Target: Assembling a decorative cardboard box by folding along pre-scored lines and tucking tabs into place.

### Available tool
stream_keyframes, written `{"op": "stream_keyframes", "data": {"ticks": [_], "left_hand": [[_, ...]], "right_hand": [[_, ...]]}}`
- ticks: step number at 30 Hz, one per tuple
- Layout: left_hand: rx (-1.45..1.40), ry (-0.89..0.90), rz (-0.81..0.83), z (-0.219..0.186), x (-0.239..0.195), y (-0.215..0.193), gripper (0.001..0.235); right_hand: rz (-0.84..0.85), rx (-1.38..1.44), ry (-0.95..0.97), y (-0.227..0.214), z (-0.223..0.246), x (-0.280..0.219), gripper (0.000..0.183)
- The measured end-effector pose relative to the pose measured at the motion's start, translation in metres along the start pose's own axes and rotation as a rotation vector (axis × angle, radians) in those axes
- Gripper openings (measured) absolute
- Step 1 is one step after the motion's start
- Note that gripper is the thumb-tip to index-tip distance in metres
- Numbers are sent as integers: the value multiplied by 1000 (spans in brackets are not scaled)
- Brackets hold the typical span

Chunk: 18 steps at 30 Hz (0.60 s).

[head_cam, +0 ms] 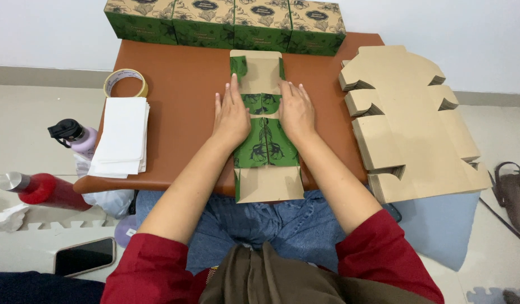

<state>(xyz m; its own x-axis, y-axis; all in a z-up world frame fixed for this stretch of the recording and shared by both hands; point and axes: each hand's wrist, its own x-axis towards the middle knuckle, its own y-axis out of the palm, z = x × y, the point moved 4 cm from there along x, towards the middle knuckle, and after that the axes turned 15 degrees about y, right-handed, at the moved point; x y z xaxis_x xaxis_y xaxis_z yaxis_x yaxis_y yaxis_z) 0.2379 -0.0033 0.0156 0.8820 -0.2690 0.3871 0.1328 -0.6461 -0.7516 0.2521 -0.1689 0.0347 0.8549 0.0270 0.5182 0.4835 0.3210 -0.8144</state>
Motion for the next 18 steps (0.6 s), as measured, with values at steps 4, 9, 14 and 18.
{"op": "stream_keyframes", "data": {"ticks": [4, 9, 14, 18], "left_hand": [[33, 36, 65, 15, 8, 9, 81], [394, 124, 189, 27, 20, 19, 71], [387, 90, 264, 44, 43, 18, 66], [228, 68, 233, 59, 65, 16, 41]], "right_hand": [[99, 76, -15, 11, -9, 3, 44], [336, 66, 1, 25, -16, 10, 55], [531, 37, 24, 28, -18, 33, 60], [560, 104, 46, 45, -32, 52, 45]]}}
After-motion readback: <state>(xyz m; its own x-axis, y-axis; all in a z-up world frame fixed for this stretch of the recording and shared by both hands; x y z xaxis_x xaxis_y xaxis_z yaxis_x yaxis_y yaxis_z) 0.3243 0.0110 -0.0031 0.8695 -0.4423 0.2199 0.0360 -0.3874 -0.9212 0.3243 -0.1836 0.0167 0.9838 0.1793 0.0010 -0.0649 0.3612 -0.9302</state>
